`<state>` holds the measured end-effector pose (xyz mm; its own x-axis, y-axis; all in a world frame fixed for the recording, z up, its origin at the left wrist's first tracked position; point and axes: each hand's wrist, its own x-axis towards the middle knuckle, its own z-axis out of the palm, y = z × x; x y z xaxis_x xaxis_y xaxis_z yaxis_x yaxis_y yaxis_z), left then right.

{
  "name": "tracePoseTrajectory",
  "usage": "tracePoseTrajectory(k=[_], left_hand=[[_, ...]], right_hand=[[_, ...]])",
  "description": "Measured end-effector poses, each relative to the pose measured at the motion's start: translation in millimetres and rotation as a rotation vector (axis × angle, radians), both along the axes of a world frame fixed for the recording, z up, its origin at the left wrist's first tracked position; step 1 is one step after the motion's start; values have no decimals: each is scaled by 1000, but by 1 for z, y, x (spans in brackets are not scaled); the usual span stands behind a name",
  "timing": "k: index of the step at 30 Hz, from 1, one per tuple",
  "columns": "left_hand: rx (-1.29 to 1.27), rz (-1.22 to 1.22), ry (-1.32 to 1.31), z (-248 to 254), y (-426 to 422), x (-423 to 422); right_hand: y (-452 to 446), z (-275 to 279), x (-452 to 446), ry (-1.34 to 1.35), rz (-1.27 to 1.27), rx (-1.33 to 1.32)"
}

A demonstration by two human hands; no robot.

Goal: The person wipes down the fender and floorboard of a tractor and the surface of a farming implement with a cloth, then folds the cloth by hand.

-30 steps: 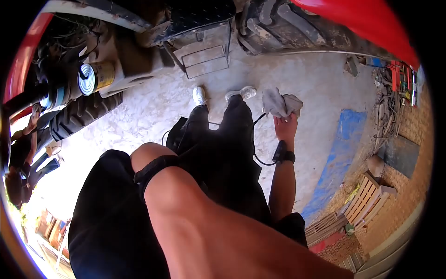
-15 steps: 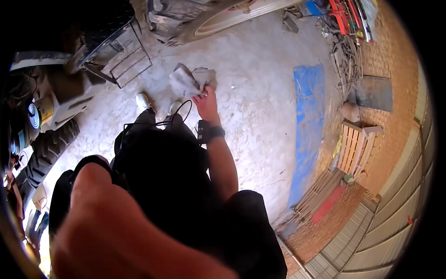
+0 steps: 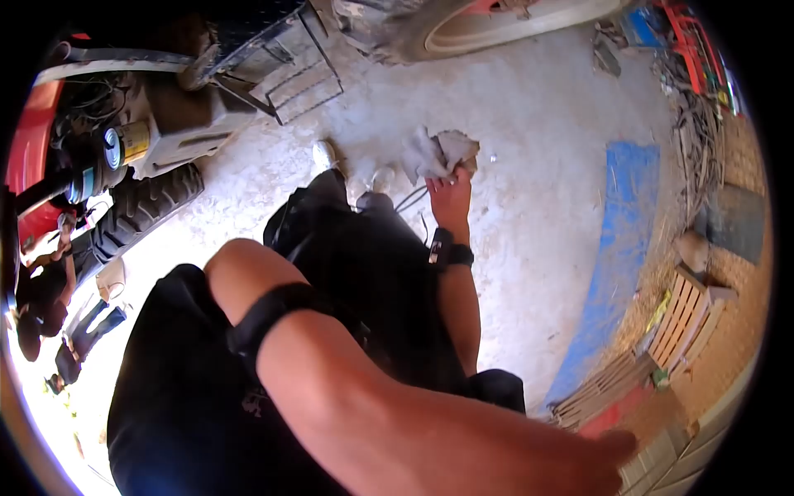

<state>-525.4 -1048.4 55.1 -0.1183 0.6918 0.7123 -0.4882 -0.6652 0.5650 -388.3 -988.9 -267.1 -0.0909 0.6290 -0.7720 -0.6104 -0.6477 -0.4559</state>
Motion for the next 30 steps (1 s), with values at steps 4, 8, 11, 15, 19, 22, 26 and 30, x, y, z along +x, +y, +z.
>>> tracePoseTrajectory(k=[4, 8, 11, 15, 19, 22, 26, 30], left_hand=[[251, 117, 995, 29, 69, -3], [-70, 149, 1310, -59, 94, -40], [-638, 147, 1278, -109, 91, -98], [-1307, 264, 1158, -165, 90, -154], [-1588, 45, 117, -199, 109, -203], [-1396, 149, -188, -241, 123, -230], [-1345, 322, -254, -260, 138, -251], [-1103, 839, 97, -258, 180, -309]], right_hand=[[20, -2, -4, 24, 187, 100], [42, 7, -22, -199, 409, 266], [71, 23, -49, -14, 356, 185], [93, 76, -108, -221, 501, 330], [101, 77, -161, -164, 714, 593], [117, 86, -201, -170, 798, 567], [149, 80, -237, -215, 900, 516], [186, 59, -325, -135, 863, 628]])
